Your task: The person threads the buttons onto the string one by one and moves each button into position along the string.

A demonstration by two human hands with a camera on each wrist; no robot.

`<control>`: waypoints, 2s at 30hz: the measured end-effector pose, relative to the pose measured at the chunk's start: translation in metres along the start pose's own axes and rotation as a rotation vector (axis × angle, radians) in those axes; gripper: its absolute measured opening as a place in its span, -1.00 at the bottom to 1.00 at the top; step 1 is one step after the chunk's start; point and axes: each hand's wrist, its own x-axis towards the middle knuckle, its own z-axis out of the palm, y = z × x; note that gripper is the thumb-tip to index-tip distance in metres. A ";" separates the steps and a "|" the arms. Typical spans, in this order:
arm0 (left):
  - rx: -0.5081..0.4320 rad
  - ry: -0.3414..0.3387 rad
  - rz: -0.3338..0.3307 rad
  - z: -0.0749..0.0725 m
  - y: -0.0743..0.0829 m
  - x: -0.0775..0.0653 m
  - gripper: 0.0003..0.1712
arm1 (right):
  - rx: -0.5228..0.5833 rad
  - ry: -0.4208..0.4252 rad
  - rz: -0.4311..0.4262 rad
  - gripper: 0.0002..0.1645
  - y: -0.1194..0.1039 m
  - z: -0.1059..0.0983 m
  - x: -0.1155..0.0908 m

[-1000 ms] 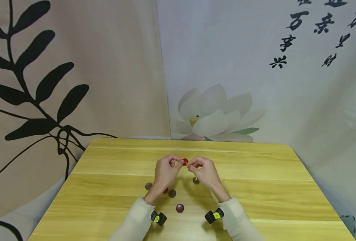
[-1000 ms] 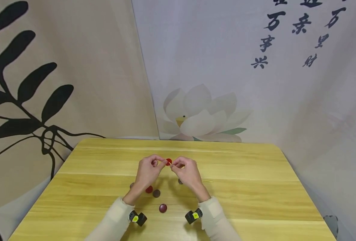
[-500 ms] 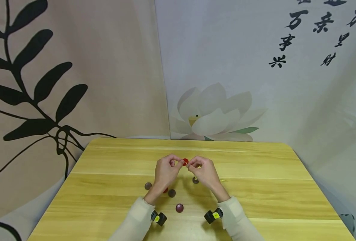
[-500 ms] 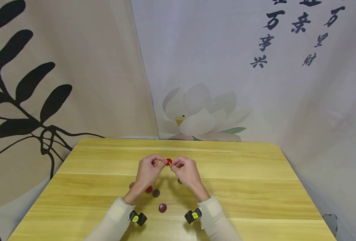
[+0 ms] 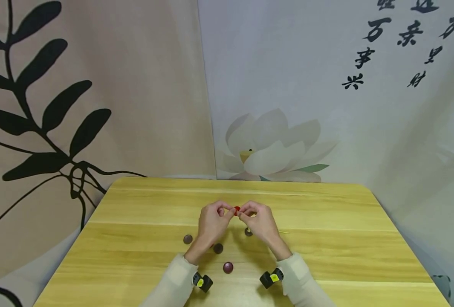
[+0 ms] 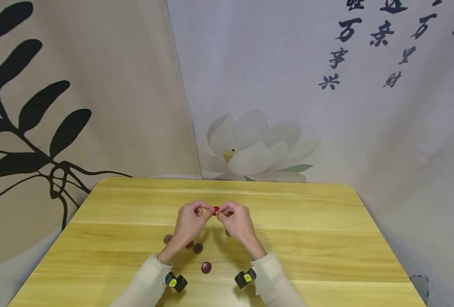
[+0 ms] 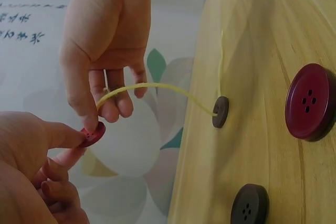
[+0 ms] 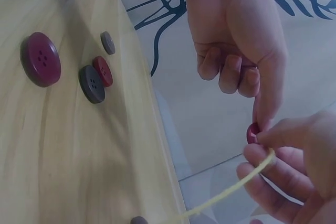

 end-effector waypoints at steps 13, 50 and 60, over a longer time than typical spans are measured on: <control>-0.038 -0.013 -0.032 0.001 -0.004 0.000 -0.91 | 0.001 -0.022 -0.045 -0.71 0.000 0.001 -0.001; -0.049 -0.011 -0.074 -0.002 0.000 0.000 -0.90 | -0.176 0.020 -0.190 -0.65 0.001 0.008 -0.003; -0.158 -0.045 -0.111 -0.012 -0.011 0.001 -0.90 | -0.070 -0.036 -0.126 -0.67 0.003 0.005 -0.005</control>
